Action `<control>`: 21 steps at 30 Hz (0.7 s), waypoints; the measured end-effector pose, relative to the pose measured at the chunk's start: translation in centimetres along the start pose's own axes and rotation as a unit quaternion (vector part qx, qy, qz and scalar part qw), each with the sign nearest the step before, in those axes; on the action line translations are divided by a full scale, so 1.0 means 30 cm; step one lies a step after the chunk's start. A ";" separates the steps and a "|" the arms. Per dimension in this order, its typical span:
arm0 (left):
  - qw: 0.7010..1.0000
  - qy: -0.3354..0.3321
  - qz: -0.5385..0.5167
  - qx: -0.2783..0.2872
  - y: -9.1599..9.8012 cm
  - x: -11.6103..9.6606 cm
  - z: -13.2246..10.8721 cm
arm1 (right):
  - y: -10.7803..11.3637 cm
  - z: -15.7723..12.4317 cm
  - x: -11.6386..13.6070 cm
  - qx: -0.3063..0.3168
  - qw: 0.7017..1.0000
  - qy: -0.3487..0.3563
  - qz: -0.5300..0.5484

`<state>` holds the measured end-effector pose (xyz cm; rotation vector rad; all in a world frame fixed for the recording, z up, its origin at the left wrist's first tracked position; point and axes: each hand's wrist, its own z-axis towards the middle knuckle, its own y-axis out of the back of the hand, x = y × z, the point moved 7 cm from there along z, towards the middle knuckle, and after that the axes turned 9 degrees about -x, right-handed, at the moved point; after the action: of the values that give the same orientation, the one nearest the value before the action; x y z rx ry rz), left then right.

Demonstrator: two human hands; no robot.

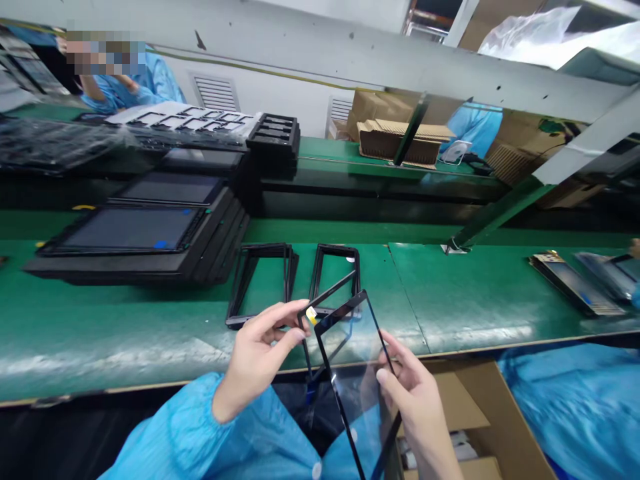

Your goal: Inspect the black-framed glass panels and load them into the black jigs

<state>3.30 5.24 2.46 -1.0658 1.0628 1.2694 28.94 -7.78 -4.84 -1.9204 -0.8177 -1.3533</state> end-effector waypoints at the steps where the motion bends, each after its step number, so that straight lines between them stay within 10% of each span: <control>1: 1.000 -0.005 0.002 -0.002 0.000 -0.003 -0.003 | -0.002 0.000 -0.002 -0.002 1.000 -0.005 0.005; 21: 0.964 0.199 -0.173 0.043 -0.048 0.103 -0.033 | -0.051 -0.070 0.014 -0.091 0.982 0.105 -0.130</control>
<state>4.79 4.82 -0.74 -1.4052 1.1526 0.7386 26.70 -8.47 -3.65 -1.8101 -0.8861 -1.8103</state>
